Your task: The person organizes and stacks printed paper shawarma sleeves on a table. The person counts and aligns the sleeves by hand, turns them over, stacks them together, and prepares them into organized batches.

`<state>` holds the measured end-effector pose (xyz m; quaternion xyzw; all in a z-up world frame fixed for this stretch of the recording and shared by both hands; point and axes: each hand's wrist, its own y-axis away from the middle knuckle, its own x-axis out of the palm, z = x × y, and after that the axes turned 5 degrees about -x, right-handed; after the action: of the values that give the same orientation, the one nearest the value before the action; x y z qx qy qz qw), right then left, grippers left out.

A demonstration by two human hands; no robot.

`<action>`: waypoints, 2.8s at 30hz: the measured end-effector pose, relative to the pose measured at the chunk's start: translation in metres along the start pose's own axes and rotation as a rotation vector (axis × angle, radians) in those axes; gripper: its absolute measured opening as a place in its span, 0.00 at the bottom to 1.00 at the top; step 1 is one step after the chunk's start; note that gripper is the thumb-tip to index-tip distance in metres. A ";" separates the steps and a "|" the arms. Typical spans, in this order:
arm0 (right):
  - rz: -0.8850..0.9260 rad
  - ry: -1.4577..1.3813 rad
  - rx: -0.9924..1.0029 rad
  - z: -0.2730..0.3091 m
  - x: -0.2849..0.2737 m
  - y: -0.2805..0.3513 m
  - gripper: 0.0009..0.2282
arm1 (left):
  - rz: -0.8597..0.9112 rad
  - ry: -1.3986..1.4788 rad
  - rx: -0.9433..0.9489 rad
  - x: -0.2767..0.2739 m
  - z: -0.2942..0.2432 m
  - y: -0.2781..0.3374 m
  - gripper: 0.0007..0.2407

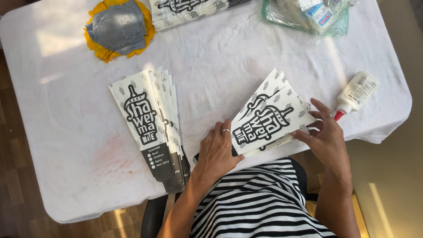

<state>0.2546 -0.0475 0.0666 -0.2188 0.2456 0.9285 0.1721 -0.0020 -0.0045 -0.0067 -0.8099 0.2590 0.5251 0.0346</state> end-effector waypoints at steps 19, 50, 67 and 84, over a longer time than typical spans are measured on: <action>-0.093 -0.561 -0.297 -0.088 0.020 -0.054 0.24 | 0.092 0.269 -0.048 -0.058 -0.002 0.000 0.38; 0.012 -1.063 -0.222 -0.049 0.039 -0.044 0.16 | 0.056 0.765 -0.289 -0.066 0.006 0.002 0.37; 0.143 -1.030 -0.156 -0.032 0.066 -0.040 0.11 | 0.140 0.569 -0.308 -0.068 -0.011 0.001 0.44; -0.032 -1.271 -0.309 -0.011 0.102 -0.024 0.28 | -0.279 0.285 0.008 -0.048 -0.027 -0.004 0.48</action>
<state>0.1825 -0.0119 -0.0007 0.3468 -0.0436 0.8989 0.2641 0.0070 0.0090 0.0460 -0.9040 0.1488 0.3940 0.0731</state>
